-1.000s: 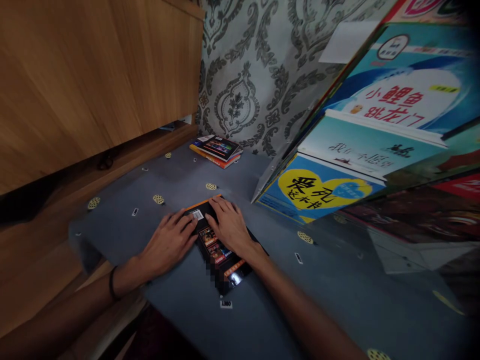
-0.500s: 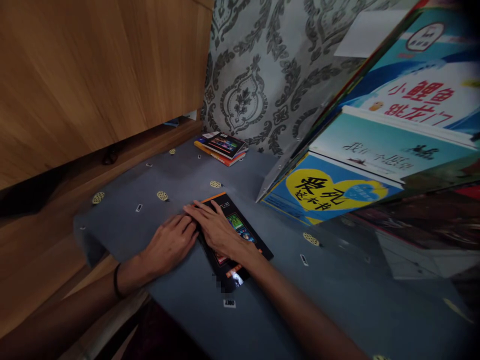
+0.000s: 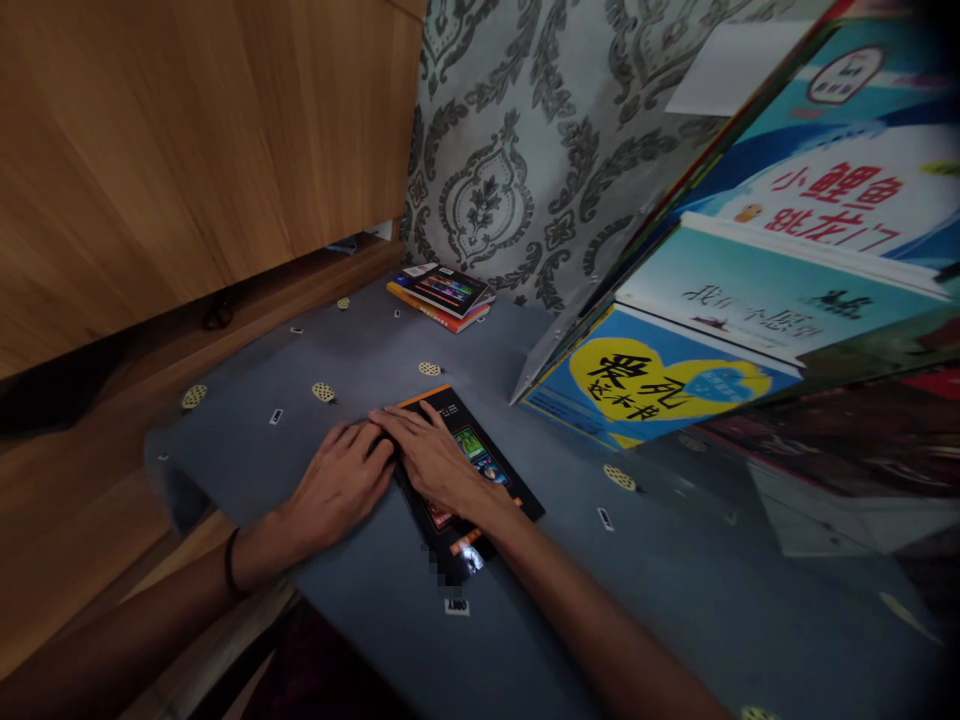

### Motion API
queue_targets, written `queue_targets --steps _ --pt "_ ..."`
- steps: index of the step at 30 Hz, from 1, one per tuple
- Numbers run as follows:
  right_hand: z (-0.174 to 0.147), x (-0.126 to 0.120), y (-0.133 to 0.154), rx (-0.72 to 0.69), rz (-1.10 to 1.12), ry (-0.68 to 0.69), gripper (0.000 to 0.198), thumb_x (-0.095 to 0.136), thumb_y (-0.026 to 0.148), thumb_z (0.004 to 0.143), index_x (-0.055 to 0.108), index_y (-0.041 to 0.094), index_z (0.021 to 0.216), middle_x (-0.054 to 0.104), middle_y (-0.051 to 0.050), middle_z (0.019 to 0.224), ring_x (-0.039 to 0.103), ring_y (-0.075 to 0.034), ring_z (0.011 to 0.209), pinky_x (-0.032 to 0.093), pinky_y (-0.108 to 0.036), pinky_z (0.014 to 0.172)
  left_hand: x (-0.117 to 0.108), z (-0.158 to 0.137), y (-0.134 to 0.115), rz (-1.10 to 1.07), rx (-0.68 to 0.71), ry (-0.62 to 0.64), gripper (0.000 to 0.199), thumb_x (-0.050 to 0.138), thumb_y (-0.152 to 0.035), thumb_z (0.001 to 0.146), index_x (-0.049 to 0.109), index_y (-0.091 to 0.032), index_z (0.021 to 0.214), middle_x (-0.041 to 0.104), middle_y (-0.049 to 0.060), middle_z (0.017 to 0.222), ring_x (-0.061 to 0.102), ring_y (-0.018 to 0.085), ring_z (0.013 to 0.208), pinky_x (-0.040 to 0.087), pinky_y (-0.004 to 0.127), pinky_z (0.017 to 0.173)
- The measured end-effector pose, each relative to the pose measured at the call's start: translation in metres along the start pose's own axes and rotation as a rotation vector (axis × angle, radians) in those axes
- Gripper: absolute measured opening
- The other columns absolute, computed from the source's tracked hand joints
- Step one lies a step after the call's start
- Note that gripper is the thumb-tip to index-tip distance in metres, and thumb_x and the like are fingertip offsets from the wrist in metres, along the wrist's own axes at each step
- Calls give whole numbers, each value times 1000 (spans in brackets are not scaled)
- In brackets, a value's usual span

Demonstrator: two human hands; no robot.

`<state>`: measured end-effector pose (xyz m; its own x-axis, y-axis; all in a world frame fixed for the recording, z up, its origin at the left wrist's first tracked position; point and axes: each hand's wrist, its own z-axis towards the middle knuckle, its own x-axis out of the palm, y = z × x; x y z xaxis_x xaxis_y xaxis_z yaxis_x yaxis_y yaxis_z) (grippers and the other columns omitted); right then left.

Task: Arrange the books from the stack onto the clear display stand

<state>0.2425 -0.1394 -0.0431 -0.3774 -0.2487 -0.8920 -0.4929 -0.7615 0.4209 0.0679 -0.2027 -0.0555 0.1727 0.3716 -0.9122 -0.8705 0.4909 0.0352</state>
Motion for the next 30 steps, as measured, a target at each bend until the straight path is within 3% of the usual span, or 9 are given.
queue_targets --steps 9,13,19,24,30 --pt "-2 5 -1 8 0 -37 56 42 4 93 50 14 147 55 -14 152 41 -20 149 20 -51 127 -2 2 -2 52 -21 71 22 41 -23 103 61 -16 108 67 13 110 65 28 98 52 44 84" --pt "-2 6 -1 13 -27 -43 57 42 5 93 49 16 149 55 -15 152 40 -22 150 21 -56 126 -1 2 -3 83 -27 53 26 40 -25 103 60 -14 117 68 14 112 65 27 100 52 43 85" --pt "-1 4 -2 32 10 -56 53 39 7 97 50 14 147 58 -14 150 44 -19 147 24 -50 126 -3 2 -2 82 -32 65 28 42 -26 103 61 -13 118 67 15 118 66 28 103 53 45 87" --pt "-1 6 -7 33 48 -69 55 39 8 97 47 14 150 56 -14 151 43 -20 148 26 -51 126 -1 -1 1 39 -23 28 33 38 -28 105 58 -12 126 62 20 135 62 31 118 52 47 93" --pt "0 6 -5 52 -19 -45 54 41 7 96 47 11 150 55 -14 152 42 -20 148 25 -48 127 3 -2 2 32 -25 49 35 38 -29 105 57 -12 129 61 21 139 61 33 124 51 48 99"
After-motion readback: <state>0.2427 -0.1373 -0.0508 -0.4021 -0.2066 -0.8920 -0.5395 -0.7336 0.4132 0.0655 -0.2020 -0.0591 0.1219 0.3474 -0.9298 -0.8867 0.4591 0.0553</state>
